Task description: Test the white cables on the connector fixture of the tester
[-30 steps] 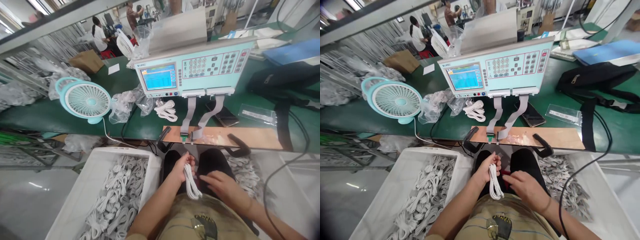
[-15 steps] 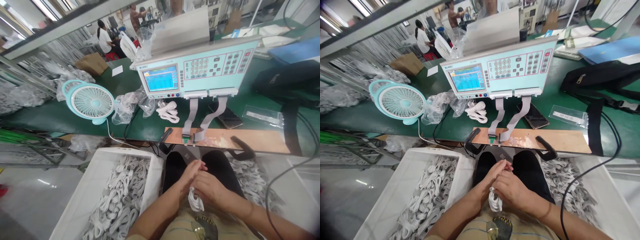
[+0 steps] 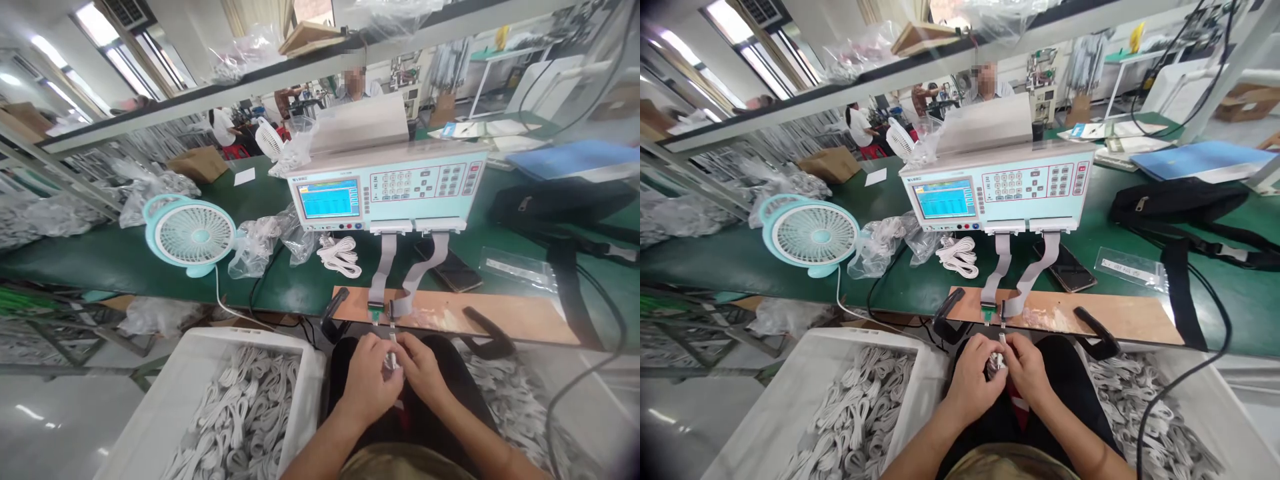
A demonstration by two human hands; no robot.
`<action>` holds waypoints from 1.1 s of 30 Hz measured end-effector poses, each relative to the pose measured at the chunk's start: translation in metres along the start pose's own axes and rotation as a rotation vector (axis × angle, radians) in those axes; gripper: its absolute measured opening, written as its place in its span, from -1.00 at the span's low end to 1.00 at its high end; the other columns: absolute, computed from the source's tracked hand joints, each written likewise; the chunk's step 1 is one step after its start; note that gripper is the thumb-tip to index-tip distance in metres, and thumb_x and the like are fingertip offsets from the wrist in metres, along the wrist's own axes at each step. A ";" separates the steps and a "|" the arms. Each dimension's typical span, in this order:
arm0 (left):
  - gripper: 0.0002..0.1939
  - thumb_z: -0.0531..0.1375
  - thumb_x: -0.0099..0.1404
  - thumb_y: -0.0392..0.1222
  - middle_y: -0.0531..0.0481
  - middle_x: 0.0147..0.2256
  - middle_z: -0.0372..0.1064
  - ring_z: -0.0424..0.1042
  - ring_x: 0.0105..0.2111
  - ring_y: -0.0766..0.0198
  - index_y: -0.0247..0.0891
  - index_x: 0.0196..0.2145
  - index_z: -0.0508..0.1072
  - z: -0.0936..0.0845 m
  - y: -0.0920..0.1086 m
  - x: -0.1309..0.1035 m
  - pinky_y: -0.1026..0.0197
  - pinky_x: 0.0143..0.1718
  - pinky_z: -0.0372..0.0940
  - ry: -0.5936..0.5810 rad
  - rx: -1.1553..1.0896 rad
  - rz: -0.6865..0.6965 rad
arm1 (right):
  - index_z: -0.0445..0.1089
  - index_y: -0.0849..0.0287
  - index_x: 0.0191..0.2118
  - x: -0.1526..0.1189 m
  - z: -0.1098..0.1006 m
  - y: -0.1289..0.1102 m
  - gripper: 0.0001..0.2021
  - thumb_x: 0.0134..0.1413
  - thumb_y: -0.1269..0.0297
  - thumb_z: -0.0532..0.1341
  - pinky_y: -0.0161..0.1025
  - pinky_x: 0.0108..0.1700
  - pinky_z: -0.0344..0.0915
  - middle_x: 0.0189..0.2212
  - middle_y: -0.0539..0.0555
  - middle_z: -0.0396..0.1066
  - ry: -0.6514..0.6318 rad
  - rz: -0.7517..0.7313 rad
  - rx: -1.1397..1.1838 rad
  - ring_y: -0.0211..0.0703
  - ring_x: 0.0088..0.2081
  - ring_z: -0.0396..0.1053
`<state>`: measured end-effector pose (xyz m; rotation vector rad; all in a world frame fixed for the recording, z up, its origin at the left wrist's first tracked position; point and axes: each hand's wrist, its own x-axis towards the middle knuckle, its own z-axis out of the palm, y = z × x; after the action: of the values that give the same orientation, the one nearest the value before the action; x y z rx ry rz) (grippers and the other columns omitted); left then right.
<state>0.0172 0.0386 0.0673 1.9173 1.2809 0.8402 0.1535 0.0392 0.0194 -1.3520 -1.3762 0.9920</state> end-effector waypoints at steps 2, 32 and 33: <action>-0.86 0.13 0.07 -0.36 0.01 -0.40 0.26 0.27 -0.36 0.26 -0.24 -0.36 0.41 0.003 -0.005 0.005 0.22 -0.29 0.22 0.004 -0.111 -0.113 | 0.38 0.15 -0.40 0.000 0.002 0.002 -0.78 0.10 0.11 0.14 -0.26 -0.32 0.20 -0.48 0.04 0.37 -0.010 0.032 0.053 -0.10 -0.40 0.29; -0.73 0.10 0.14 -0.19 0.11 -0.59 0.09 0.11 -0.54 0.41 -0.31 -0.66 0.30 0.016 -0.045 0.025 0.37 -0.54 0.07 0.148 -0.544 -0.321 | 0.44 0.21 -0.51 0.017 0.004 -0.005 -0.70 -0.30 0.08 0.41 -0.35 -0.51 0.13 -0.65 -0.01 0.36 -0.001 0.474 0.619 -0.26 -0.59 0.20; -0.73 0.10 0.14 -0.19 0.13 -0.61 0.07 0.08 -0.55 0.41 -0.31 -0.67 0.30 0.017 -0.044 0.025 0.37 -0.54 0.05 0.171 -0.556 -0.337 | 0.45 0.21 -0.49 0.017 0.003 -0.005 -0.71 -0.29 0.09 0.41 -0.34 -0.49 0.14 -0.64 -0.01 0.37 -0.009 0.470 0.607 -0.25 -0.57 0.21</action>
<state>0.0168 0.0720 0.0254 1.1791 1.2557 1.0603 0.1503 0.0560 0.0244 -1.2078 -0.6669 1.5722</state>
